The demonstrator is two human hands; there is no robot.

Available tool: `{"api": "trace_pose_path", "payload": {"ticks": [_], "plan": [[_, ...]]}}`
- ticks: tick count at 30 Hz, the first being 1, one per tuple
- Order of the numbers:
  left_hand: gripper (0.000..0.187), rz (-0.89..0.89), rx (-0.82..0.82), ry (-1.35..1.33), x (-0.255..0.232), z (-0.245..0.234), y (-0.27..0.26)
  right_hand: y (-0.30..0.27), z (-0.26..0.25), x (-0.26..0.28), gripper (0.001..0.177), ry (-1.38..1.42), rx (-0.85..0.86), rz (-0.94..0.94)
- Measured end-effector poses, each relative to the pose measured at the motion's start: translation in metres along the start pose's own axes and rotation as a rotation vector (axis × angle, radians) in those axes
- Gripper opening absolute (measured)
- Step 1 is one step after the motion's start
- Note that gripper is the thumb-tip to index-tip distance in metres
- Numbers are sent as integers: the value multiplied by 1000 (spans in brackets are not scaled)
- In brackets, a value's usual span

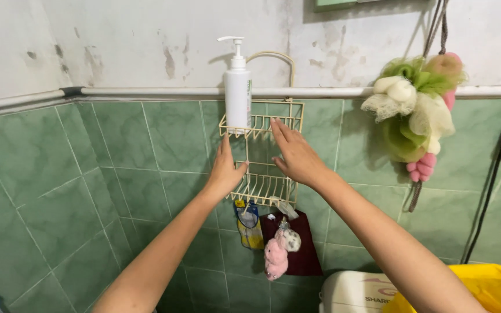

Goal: Organizing various toiletry items by taking them out of a bag and placing them on a bathroom shelf.

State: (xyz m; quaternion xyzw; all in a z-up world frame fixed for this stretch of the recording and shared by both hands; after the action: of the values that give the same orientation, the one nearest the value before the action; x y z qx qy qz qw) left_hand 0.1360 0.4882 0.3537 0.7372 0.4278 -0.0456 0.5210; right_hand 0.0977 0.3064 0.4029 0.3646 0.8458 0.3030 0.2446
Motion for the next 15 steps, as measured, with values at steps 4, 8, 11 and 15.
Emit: {"api": "trace_pose_path", "payload": {"ticks": [4, 8, 11, 15], "plan": [[95, 27, 81, 12, -26, 38, -23, -34, -9, -11, 85, 43, 51, 13], [95, 22, 199, 14, -53, 94, -40, -75, -17, -31, 87, 44, 113, 31], [94, 38, 281, -6, -96, 126, -59, -111, -30, -46, 86, 52, 155, 58], [89, 91, 367, -61, -136, 179, -77, -163, -53, -63, 85, 52, 191, 91]]}}
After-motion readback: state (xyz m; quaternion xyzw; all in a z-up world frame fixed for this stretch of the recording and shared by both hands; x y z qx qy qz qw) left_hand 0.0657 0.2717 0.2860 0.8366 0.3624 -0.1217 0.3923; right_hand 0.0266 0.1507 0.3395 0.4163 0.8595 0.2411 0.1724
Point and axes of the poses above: each hand's wrist, its own y-axis towards the middle knuckle, its own z-axis out of the palm, x = y × z, the point moved 7 cm from there along y, towards the middle knuckle, and after that the axes turned 7 degrees about -y, right-handed, at the moved point
